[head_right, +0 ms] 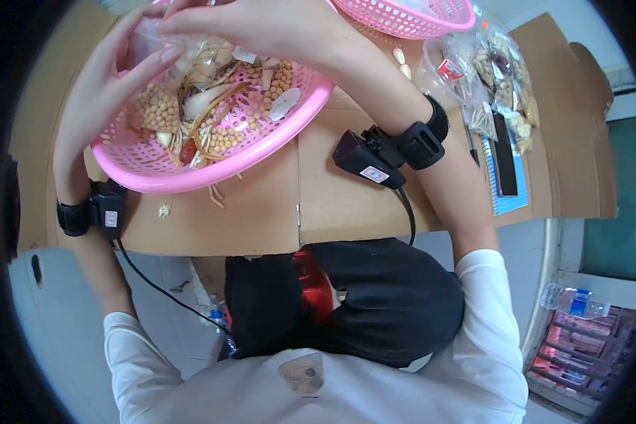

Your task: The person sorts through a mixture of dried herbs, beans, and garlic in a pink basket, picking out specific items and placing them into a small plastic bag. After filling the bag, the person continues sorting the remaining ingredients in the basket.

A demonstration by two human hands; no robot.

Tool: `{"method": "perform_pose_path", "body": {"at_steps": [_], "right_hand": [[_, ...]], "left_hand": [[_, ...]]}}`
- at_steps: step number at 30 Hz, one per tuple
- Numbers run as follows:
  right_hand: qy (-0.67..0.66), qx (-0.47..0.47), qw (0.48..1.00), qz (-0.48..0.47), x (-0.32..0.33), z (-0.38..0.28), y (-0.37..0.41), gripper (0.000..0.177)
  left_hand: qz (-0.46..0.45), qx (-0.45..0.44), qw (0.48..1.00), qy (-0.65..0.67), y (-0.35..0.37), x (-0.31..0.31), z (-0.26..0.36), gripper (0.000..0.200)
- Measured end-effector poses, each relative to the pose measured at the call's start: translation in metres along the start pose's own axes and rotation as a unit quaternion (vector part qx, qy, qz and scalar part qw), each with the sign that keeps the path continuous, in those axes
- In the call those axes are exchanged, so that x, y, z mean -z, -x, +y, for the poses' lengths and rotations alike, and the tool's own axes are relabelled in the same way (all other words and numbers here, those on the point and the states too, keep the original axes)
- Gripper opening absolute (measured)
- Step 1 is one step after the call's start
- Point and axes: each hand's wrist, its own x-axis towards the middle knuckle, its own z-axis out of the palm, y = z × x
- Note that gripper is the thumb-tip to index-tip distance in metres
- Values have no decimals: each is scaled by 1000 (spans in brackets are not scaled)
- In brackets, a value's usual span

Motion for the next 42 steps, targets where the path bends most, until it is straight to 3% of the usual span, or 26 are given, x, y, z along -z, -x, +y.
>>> {"method": "perform_pose_path", "body": {"at_steps": [1,3,4,6,7,9,10,12,15,17,18,20,21,23,25,27,28,30,35,37,38,39,42], "right_hand": [[2,-3,1000,-13,-1,-3,-2,23],[23,-193,980,30,2,-15,-5,23],[-22,-169,985,-29,13,-19,-5,25],[-15,-163,986,-43,7,-9,-3,25],[-10,-155,987,-51,4,-4,-2,25],[-19,-143,987,-68,2,-4,-5,24],[2,-187,981,-55,1,-10,-5,24],[26,-227,972,-44,1,-17,-7,24],[42,-241,969,-38,3,-15,-5,20],[-15,-255,963,82,8,-3,-4,17],[-14,-255,963,80,10,-4,-4,17],[145,-300,939,88,13,-5,-4,14],[145,-299,939,88,11,-4,-3,14],[289,-260,920,-55,3,-5,2,32],[318,-260,907,-90,-3,-10,3,33],[426,-213,858,-193,-4,-9,6,31],[431,-189,864,-180,-4,-5,8,31],[420,-194,863,-201,-6,-8,7,31],[365,-243,864,-247,-7,-14,5,31],[269,-295,877,-266,-10,-19,5,32],[263,-229,891,-289,-12,-16,4,31],[264,-230,891,-288,-12,-18,3,31],[178,-296,874,-341,-12,-26,1,21]], "left_hand": [[8,7,1000,7,0,3,-3,64],[-23,1,1000,-21,1,5,-16,60],[-18,7,1000,-16,-2,3,-29,60],[-56,22,992,109,-10,2,-43,56],[-49,24,992,114,-5,-1,-45,56],[20,-57,998,15,3,0,-16,54],[25,-52,998,18,2,2,-25,54],[-60,-41,991,111,-8,9,-40,54],[-48,-42,997,31,1,10,-26,55],[-50,-31,997,48,-4,6,-42,55],[-53,-21,996,64,-7,3,-51,55],[-33,-7,998,60,-9,-5,-61,55],[-13,4,999,53,-10,-7,-65,55],[-5,-10,998,54,-11,-8,-66,55],[5,-21,998,58,-7,-5,-60,56],[24,13,999,-40,1,2,-34,59],[25,15,999,-40,-2,0,-42,59],[-7,5,999,33,-11,-4,-60,62],[-1,-4,999,38,-9,-4,-61,63],[-8,7,999,43,-10,-4,-61,63],[-24,22,998,47,-11,-3,-60,63],[-39,35,997,51,-12,-3,-59,63],[-16,-4,996,89,-9,-1,-54,63]]}}
